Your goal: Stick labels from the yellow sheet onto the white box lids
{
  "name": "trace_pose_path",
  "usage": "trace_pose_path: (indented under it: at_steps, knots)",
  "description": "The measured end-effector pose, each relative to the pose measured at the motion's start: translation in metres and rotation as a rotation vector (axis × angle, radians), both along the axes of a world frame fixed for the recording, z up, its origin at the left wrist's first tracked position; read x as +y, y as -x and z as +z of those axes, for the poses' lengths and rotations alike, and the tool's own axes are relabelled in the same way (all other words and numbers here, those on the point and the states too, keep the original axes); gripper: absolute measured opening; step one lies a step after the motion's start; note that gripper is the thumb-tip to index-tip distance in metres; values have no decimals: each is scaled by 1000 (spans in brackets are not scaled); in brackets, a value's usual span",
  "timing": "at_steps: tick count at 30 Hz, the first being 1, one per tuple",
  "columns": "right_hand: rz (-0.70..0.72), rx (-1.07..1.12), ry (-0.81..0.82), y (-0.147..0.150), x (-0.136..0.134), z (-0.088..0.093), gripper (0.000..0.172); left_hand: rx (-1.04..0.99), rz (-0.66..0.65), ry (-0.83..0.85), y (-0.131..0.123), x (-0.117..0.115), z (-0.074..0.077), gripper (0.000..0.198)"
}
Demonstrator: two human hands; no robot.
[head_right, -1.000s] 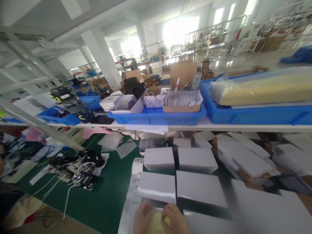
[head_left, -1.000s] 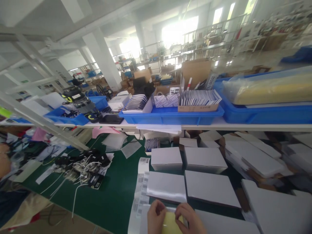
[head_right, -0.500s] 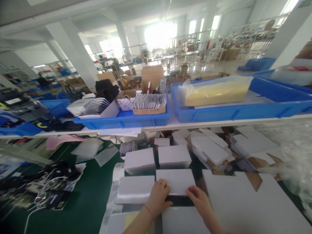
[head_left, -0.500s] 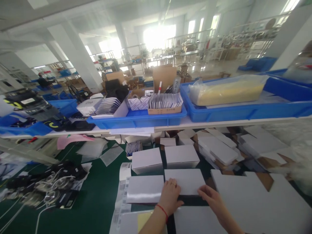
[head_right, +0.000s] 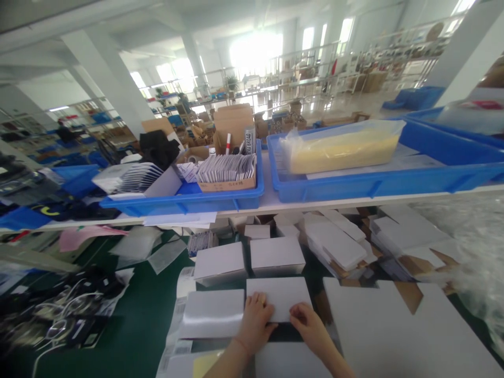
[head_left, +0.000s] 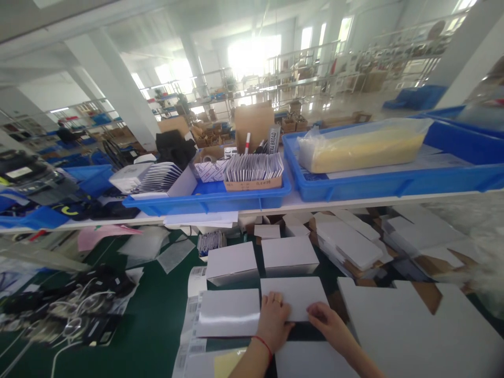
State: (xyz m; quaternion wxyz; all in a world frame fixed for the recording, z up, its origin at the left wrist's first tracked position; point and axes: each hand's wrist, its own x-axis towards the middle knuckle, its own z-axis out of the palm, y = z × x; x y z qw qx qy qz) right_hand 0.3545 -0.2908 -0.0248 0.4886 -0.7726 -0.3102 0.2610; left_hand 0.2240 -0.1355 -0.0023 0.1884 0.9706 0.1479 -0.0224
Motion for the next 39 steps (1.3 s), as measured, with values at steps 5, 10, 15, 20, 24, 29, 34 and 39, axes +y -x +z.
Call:
trace_pose_path:
  at_steps: [5,10,15,20,24,29,34,39]
  knots:
    - [78,-136,68,6,15,1,11,6,-1,3,0,-1,4,26]
    - [113,-243,141,12,21,1,10,-16,-5,-18,2,-2,-1,23]
    - [102,-304,180,17,20,-1,12,-23,-1,-31,1,-2,-6,24]
    - [75,-336,190,20,22,-1,14,-30,9,-36,0,-2,-6,24]
    - [50,-352,191,22,24,-1,15,-33,13,-34,0,-2,-5,23]
    - [41,-351,186,24,24,-2,15,-25,13,-20,-1,1,-6,28]
    - [57,-295,174,15,19,-3,3,-39,7,-22,0,2,-9,30]
    - [115,-240,166,6,9,2,6,-25,7,4,1,2,-5,28]
